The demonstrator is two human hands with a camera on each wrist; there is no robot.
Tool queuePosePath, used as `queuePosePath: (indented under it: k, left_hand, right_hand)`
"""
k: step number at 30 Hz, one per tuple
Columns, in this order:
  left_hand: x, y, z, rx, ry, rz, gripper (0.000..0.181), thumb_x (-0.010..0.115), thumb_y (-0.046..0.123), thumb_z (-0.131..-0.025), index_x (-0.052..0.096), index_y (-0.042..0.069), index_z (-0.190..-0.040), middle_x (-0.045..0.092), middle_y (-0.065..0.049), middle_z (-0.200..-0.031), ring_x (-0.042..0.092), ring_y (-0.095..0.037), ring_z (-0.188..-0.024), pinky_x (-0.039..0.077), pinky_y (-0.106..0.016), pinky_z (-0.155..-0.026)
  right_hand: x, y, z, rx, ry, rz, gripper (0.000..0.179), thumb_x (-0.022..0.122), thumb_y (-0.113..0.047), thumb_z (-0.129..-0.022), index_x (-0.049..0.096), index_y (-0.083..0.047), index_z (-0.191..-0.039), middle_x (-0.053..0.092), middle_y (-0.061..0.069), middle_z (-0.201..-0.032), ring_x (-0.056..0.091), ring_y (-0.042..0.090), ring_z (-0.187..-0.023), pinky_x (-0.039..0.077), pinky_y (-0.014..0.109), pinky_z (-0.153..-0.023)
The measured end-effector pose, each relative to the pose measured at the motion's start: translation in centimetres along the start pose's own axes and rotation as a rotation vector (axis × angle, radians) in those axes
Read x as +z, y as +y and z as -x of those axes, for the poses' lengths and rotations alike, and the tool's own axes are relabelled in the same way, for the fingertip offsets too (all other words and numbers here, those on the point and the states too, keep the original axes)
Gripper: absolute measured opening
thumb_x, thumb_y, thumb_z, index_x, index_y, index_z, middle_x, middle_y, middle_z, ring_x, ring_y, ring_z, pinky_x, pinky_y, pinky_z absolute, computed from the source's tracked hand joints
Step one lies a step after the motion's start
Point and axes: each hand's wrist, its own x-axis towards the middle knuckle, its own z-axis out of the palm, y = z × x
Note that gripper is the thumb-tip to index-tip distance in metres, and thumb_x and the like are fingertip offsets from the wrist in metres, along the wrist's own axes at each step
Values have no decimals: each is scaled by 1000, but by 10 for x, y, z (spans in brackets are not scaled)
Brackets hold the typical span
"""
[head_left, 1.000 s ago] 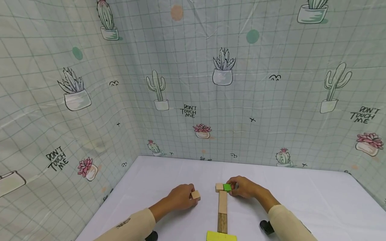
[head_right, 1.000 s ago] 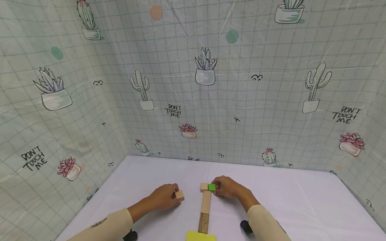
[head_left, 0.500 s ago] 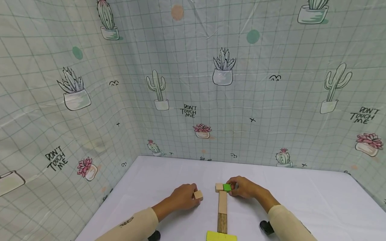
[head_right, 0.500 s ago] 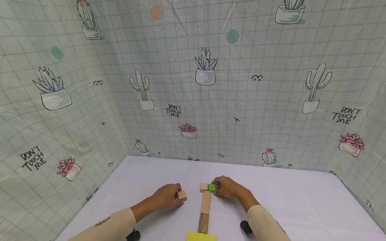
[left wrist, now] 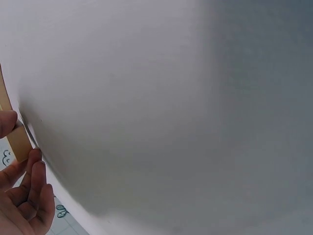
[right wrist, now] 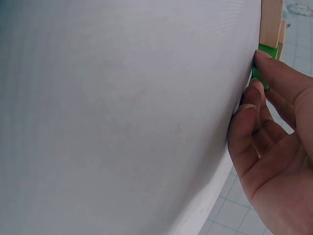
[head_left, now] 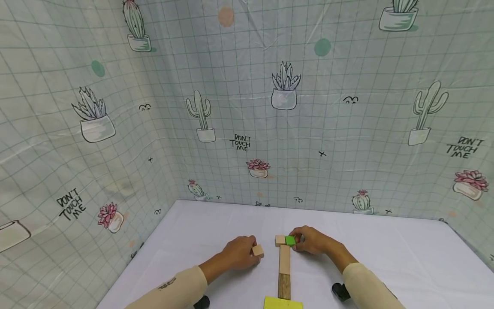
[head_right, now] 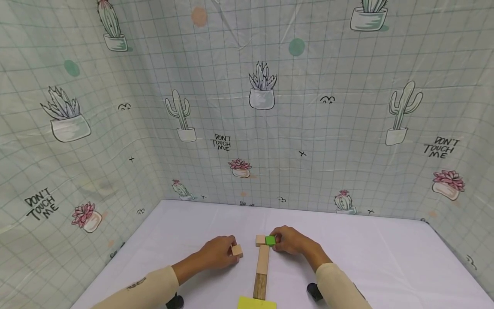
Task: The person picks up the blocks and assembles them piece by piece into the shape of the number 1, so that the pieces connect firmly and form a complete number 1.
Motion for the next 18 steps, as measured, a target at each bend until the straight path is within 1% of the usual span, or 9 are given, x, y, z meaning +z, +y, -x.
queuePosePath:
  k: [8,13,18]
  left_hand:
    - [0,5,-1,21,14,-8,27,76,28,-88,63,10,-103,54,9,-76,47,-5,-67,40,-23,-60]
    - [1,7,-3,30,20,-13,26,76,28,-87,63,10,-100,53,9,-74,46,-4,-65,40,-23,-58]
    - [2,9,-5,20,12,-7,26,77,28,-87,63,11,-101,53,9,-74,47,-5,-66,41,-23,-59]
  right_hand:
    - [1,0,0,26,6,7,31,78,-10,-86,69,-6,-115,58,0,-90,52,16,-86,46,35,-78]
    - [1,1,0,6,7,4,30,78,-10,-86,69,-5,-114,58,0,-90,51,17,-86,46,36,-77]
    - [0,-1,0,0,7,5,31,78,-10,-86,68,-5,-115,58,0,-89,52,17,-86,46,36,-77]
